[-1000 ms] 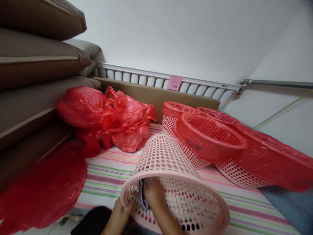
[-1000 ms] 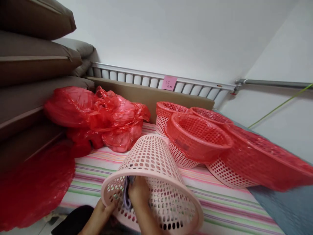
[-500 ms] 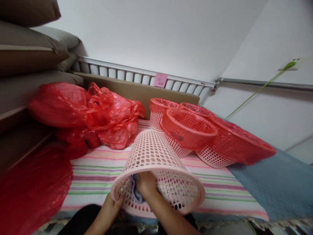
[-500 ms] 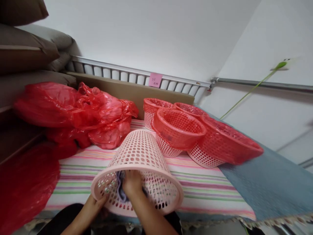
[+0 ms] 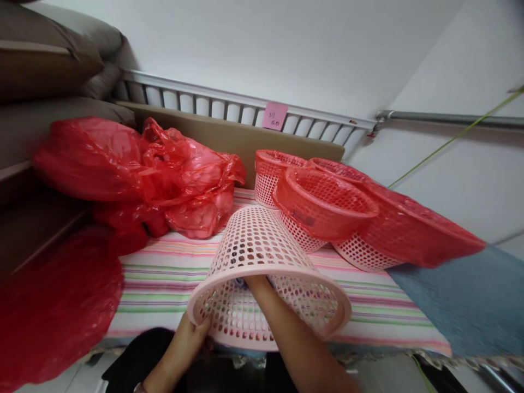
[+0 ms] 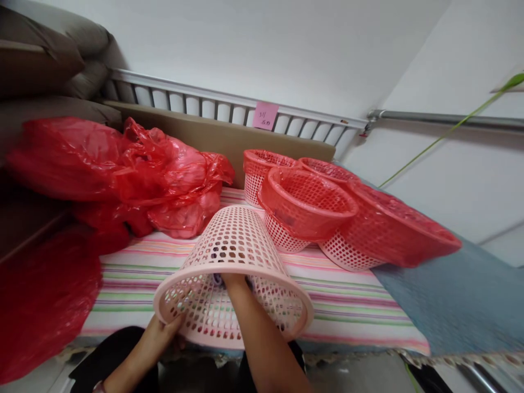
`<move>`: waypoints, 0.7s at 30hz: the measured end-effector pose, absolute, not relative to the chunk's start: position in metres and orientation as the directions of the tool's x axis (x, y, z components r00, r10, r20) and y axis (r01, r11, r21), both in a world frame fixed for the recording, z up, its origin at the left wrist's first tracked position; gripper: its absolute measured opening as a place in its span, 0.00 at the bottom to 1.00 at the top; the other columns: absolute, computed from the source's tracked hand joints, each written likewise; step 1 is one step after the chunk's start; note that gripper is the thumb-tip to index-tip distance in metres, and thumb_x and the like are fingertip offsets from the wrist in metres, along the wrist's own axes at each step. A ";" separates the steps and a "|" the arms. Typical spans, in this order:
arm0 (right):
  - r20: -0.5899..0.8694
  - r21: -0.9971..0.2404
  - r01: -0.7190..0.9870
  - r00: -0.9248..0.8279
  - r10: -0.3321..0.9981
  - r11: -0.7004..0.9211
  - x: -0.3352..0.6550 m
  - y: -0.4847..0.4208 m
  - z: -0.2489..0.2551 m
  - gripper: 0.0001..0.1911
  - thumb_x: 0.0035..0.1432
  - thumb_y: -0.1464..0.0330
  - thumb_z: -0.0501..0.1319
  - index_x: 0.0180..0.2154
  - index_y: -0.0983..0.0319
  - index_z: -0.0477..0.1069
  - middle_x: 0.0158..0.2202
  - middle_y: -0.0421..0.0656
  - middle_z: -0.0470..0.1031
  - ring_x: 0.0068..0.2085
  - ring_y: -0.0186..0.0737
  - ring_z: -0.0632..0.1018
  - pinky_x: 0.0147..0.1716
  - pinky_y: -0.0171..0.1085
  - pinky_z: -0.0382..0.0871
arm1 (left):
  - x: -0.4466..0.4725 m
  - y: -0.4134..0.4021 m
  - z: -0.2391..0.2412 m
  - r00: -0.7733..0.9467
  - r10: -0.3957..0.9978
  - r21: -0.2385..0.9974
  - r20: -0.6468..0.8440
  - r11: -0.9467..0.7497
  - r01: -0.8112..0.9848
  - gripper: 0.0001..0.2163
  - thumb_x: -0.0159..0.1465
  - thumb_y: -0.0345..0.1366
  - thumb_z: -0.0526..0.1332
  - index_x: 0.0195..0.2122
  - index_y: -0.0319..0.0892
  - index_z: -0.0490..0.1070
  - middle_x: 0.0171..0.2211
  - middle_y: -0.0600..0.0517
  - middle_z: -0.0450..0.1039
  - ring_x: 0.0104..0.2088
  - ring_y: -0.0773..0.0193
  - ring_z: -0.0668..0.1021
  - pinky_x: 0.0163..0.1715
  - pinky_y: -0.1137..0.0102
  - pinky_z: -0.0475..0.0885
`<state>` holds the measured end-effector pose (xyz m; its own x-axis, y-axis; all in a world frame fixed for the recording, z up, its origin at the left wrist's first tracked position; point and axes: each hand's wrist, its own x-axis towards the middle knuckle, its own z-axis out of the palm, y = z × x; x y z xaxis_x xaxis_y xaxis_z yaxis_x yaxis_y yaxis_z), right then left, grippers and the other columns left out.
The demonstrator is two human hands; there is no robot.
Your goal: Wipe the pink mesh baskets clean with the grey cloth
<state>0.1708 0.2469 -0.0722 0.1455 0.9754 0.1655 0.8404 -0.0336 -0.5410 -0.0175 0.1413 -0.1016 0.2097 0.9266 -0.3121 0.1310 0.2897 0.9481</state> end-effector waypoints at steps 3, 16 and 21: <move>0.124 -0.364 0.928 0.129 0.984 -0.076 0.153 0.209 -0.068 0.19 0.56 0.72 0.52 0.49 0.64 0.68 0.46 0.54 0.72 0.49 0.53 0.71 0.50 0.50 0.63 | -0.017 0.145 -0.103 0.212 0.932 0.952 -0.295 0.267 0.151 0.34 0.58 0.52 0.56 0.60 0.33 0.56 0.12 0.55 0.70 0.15 0.57 0.75 0.14 0.68 0.70; 0.029 -0.154 0.984 -0.086 0.996 0.089 0.144 0.121 -0.064 0.22 0.47 0.70 0.60 0.48 0.60 0.68 0.47 0.50 0.72 0.45 0.52 0.74 0.44 0.47 0.67 | -0.030 0.141 -0.084 0.212 0.967 0.977 -0.143 0.105 0.184 0.25 0.59 0.47 0.56 0.52 0.34 0.68 0.28 0.48 0.81 0.17 0.58 0.77 0.16 0.68 0.73; 0.153 -0.209 0.977 -0.014 0.988 0.046 0.154 0.200 -0.064 0.19 0.59 0.72 0.52 0.52 0.62 0.66 0.51 0.51 0.70 0.52 0.50 0.70 0.53 0.49 0.61 | -0.036 0.144 -0.076 0.118 0.991 0.988 -0.058 0.040 0.151 0.16 0.53 0.39 0.61 0.41 0.39 0.76 0.37 0.47 0.81 0.47 0.50 0.78 0.47 0.63 0.73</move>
<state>0.1543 0.2003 -0.0637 -0.0137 0.9881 0.1532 0.9768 0.0460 -0.2092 -0.0357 0.1444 -0.0760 0.1177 0.9913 -0.0582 0.1508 0.0401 0.9878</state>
